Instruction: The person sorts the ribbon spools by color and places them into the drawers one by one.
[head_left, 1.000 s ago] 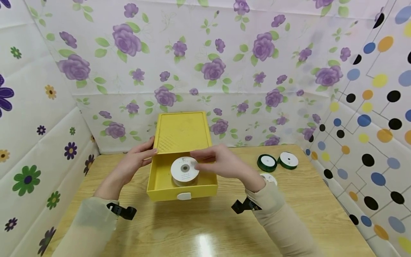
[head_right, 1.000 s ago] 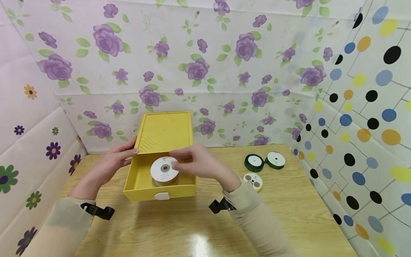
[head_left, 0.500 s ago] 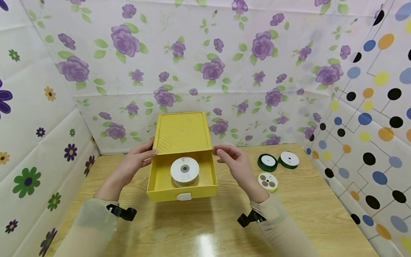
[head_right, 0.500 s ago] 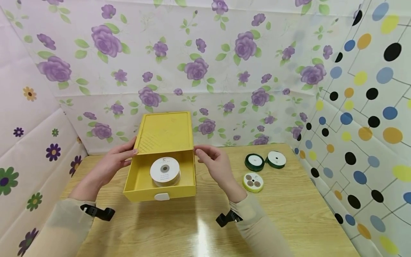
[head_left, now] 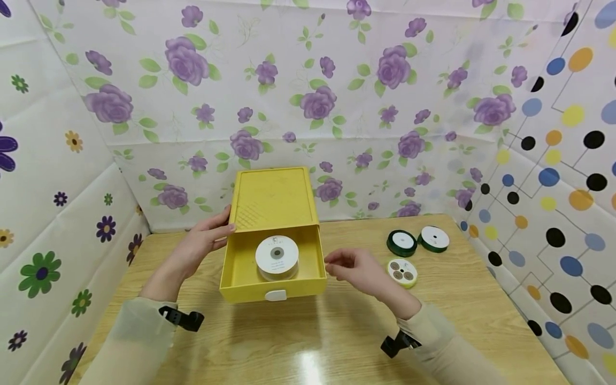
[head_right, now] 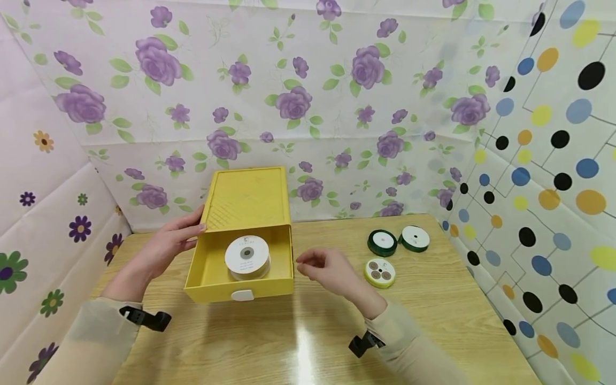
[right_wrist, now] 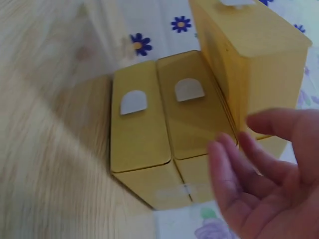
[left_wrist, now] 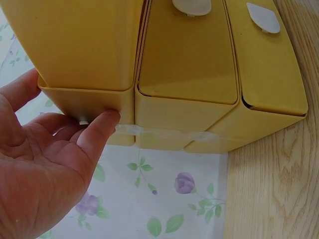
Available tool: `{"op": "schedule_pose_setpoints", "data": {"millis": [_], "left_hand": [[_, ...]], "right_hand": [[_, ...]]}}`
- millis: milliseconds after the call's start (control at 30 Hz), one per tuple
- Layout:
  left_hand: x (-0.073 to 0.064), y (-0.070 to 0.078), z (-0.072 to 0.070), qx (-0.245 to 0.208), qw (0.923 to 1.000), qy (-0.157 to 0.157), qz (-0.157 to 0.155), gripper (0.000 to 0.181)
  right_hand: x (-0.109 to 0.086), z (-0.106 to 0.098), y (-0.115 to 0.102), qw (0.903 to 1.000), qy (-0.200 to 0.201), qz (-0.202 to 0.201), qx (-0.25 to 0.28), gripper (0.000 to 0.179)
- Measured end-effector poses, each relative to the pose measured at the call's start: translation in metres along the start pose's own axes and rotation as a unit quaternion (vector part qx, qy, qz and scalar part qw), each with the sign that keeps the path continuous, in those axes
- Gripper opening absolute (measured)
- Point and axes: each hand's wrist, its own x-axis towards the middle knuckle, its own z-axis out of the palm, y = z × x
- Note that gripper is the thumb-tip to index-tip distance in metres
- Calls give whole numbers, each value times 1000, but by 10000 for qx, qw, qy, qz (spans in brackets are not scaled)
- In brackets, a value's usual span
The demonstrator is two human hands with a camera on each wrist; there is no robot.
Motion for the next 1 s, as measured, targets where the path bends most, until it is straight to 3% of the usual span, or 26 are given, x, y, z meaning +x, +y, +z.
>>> {"op": "schedule_pose_setpoints", "data": {"millis": [133,233,400,567,700,800,1000], "left_hand": [[0,1,0,-1,10000,-3,21,76],[-1,1,0,-17,10000,-11,20,76],[-1,0,-1,-14,10000,-14,18,76],[0,0,0,-22,10000,-38,39,76],[-1,0,0,-47,10000,-53,38,75],[-1,0,0,-59,10000,-47,35,75],[-1,1,1,-44,10000,-37,45,75]], "right_hand": [[-11,1,6,9950,-771,78,-630,19],[-19,5,6,9878,-1329,75,-811,21],[-28,15,1,9780,-2063,102,-299,29],[-35,28,-8,9683,-2496,120,36,31],[-40,41,-15,9637,-2636,-91,402,38],[-43,52,-20,9614,-2524,-134,1084,41],[-44,72,-30,9431,-2039,208,2618,45]]}}
